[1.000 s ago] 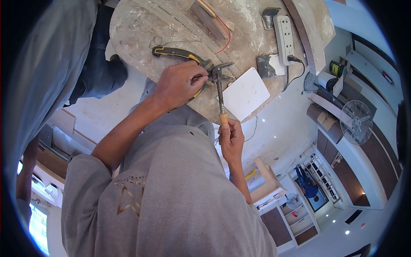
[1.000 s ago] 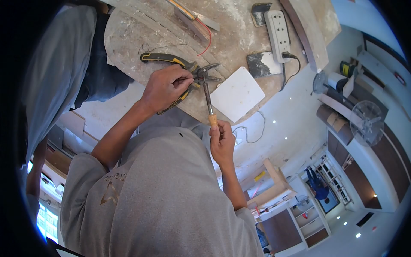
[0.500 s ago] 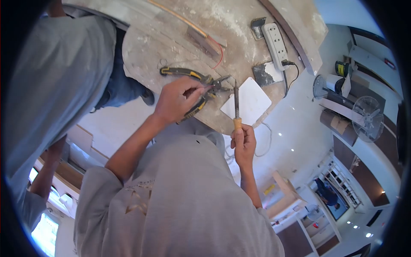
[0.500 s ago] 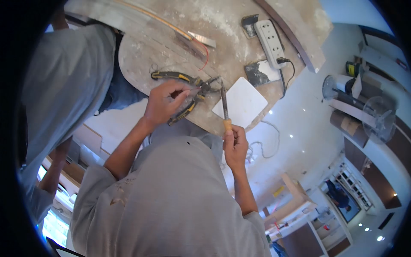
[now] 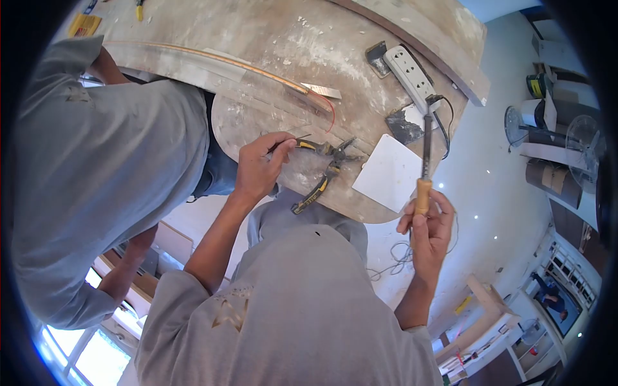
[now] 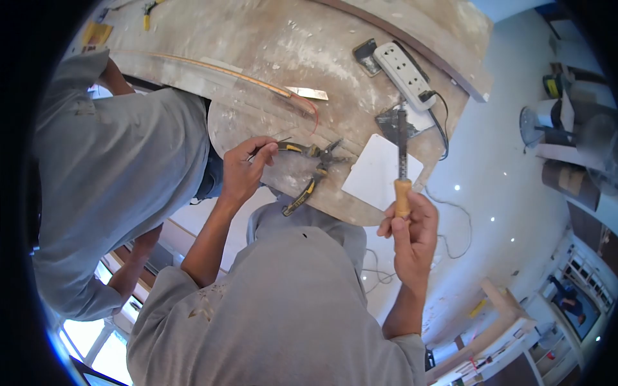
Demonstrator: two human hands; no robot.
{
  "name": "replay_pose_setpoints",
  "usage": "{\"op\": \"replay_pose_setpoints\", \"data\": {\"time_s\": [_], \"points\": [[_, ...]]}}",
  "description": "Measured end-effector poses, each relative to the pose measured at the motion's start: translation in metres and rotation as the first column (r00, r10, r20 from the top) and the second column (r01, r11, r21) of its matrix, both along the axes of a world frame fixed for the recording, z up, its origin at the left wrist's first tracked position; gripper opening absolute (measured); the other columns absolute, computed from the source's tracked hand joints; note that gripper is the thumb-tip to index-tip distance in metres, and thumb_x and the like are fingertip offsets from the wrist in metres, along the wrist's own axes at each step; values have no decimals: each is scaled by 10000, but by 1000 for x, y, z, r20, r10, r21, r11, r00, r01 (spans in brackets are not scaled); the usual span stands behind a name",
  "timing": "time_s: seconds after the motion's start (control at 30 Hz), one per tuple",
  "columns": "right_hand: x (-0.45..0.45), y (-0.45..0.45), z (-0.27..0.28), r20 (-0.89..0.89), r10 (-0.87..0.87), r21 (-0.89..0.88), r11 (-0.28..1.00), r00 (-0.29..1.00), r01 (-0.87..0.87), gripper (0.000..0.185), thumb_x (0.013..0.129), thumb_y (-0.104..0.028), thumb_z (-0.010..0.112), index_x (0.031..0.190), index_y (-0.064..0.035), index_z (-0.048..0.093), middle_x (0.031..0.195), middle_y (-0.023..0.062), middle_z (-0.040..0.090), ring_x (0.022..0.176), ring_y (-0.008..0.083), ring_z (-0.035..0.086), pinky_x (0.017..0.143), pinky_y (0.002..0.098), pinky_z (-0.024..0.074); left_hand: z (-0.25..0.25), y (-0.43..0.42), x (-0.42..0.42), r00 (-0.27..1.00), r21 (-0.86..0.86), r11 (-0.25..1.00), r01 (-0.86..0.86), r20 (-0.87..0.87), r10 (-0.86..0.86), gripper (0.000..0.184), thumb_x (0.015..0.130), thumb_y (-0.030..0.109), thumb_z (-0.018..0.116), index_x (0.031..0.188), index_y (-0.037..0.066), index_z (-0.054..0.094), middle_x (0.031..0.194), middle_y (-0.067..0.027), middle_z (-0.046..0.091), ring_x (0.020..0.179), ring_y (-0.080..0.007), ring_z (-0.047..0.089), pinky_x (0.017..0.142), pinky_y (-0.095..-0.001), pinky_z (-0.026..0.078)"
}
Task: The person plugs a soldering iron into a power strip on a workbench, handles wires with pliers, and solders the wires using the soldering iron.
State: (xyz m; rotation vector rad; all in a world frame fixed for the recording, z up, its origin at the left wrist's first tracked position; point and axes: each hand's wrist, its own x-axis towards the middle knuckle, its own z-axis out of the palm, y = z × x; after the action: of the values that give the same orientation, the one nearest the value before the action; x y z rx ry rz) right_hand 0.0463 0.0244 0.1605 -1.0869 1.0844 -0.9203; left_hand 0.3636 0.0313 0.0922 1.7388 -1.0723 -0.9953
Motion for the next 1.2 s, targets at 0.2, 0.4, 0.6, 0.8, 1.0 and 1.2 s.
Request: {"op": "replay_pose_setpoints", "data": {"time_s": [0.2, 0.4, 0.6, 0.8, 1.0, 1.2], "points": [[-2, -16, -2, -168, -72, -150, 988, 983, 47, 426, 1042, -47, 528, 1439, -24, 376, 1140, 158, 625, 886, 176, 648, 812, 288, 505, -8, -23, 6, 995, -74, 997, 1, 101, 7, 123, 1027, 89, 596, 1064, -21, 638, 816, -82, 656, 687, -111, 579, 645, -277, 485], [42, -31, -45, 158, -45, 29, 999, 986, 41, 453, 1036, -88, 566, 1449, 42, 432, 1077, 110, 642, 840, 152, 633, 788, 270, 493, -9, -50, 19, 949, -153, 988, 24, 313, 26, 97, 991, 67, 633, 1039, -17, 645, 871, -133, 646, 758, -208, 611, 712, -328, 498], [49, -42, -67, -344, -22, -93, 996, 939, -11, 383, 995, -115, 655, 1327, 31, 533, 983, 86, 669, 825, 137, 601, 758, 277, 498, -5, -77, 59, 758, -318, 887, 334, 650, -53, 63, 943, 42, 680, 993, 3, 682, 958, -134, 668, 837, -237, 655, 759, -338, 516], [49, -38, -78, -361, -18, -105, 994, 932, -22, 358, 985, -112, 663, 1290, 33, 543, 1002, 99, 679, 850, 143, 610, 780, 280, 499, 17, -74, 50, 959, -14, 990, 137, 251, -129, 106, 990, 84, 652, 998, -14, 692, 944, -89, 731, 823, -136, 677, 764, -281, 522], [55, -53, -69, -43, 4, -29, 1000, 999, -6, 307, 1020, -119, 611, 1283, 24, 543, 966, 75, 651, 826, 115, 591, 778, 262, 485, -8, -33, -4, 843, 190, 982, -6, -527, 107, 162, 1010, 148, 656, 1053, -7, 677, 911, -50, 707, 788, -107, 622, 735, -254, 509], [26, -106, -22, -161, 27, -45, 998, 987, -34, 333, 1025, -68, 586, 1336, 1, 488, 1050, 123, 650, 820, 130, 613, 778, 264, 503, -14, -27, -26, 712, 247, 951, -188, -632, 305, 147, 994, 141, 674, 1008, -4, 693, 871, -39, 682, 763, -95, 612, 691, -236, 503]]}}
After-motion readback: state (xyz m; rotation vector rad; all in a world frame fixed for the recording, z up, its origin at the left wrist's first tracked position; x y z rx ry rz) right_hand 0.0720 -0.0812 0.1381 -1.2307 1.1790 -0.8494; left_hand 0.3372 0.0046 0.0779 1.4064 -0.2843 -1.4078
